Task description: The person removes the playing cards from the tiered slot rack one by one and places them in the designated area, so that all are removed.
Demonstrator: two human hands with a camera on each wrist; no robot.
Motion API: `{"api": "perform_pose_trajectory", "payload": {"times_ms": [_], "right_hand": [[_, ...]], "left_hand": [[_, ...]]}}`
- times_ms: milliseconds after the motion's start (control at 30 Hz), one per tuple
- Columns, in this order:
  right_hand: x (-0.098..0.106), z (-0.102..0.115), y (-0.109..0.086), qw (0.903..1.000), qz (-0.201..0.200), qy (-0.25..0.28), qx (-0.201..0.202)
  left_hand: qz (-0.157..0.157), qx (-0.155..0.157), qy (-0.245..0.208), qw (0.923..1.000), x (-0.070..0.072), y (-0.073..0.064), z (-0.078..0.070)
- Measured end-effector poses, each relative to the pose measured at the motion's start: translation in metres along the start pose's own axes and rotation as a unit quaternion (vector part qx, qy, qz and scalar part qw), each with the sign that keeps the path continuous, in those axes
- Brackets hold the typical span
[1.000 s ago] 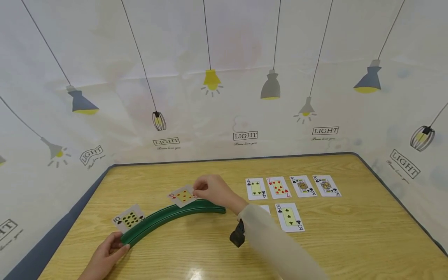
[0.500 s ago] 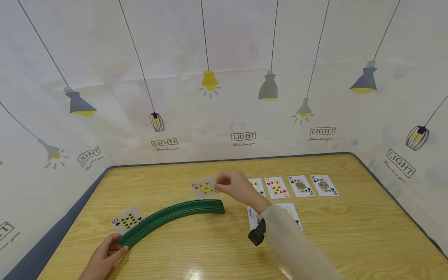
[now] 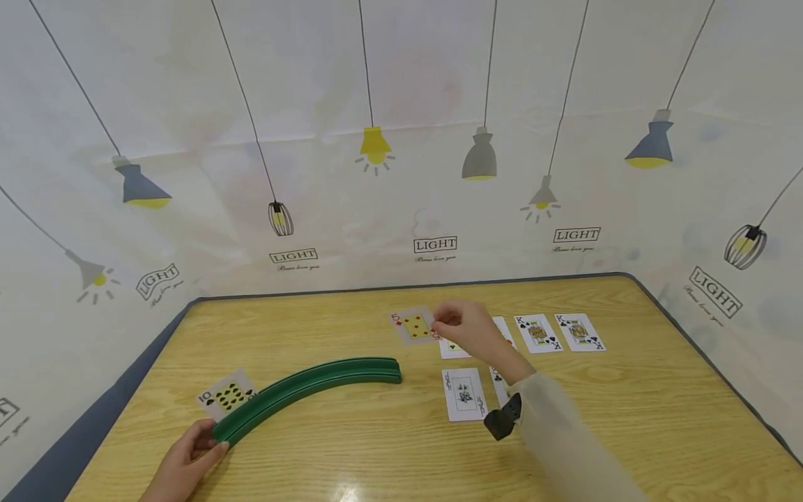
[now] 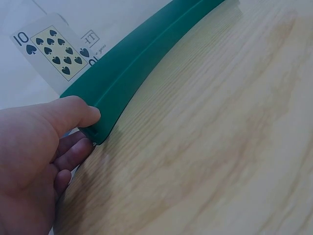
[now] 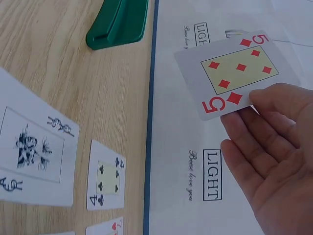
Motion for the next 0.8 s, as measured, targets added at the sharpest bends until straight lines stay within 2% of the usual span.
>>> {"api": "perform_pose_trajectory", "payload": {"times_ms": [200,500,667,800], "right_hand": [[0.027,-0.013,-0.011,0.9992,-0.032,-0.020,-0.011],[0.064,-0.031,-0.039,0.9962,-0.069,-0.044,-0.031],[0.084,-0.042,-0.057,0.9922,-0.093,-0.070,-0.044],[0.098,-0.053,-0.070,0.9855,-0.114,-0.111,-0.059]], "left_hand": [[0.001,-0.003,0.000,1.0000,0.000,0.000,0.000],[0.003,0.002,-0.002,1.0000,0.000,0.000,0.000],[0.005,0.006,0.001,1.0000,0.001,-0.001,-0.001],[0.005,0.007,0.003,1.0000,0.001,-0.001,-0.001]]}}
Point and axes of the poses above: each hand's wrist, its own y-axis towards the middle knuckle, its own x-axis out of the back of the hand, z = x × y, the point moved 4 cm from there along y, towards the middle knuckle, and after that the axes turned 10 degrees about y, right-handed, at the moved point
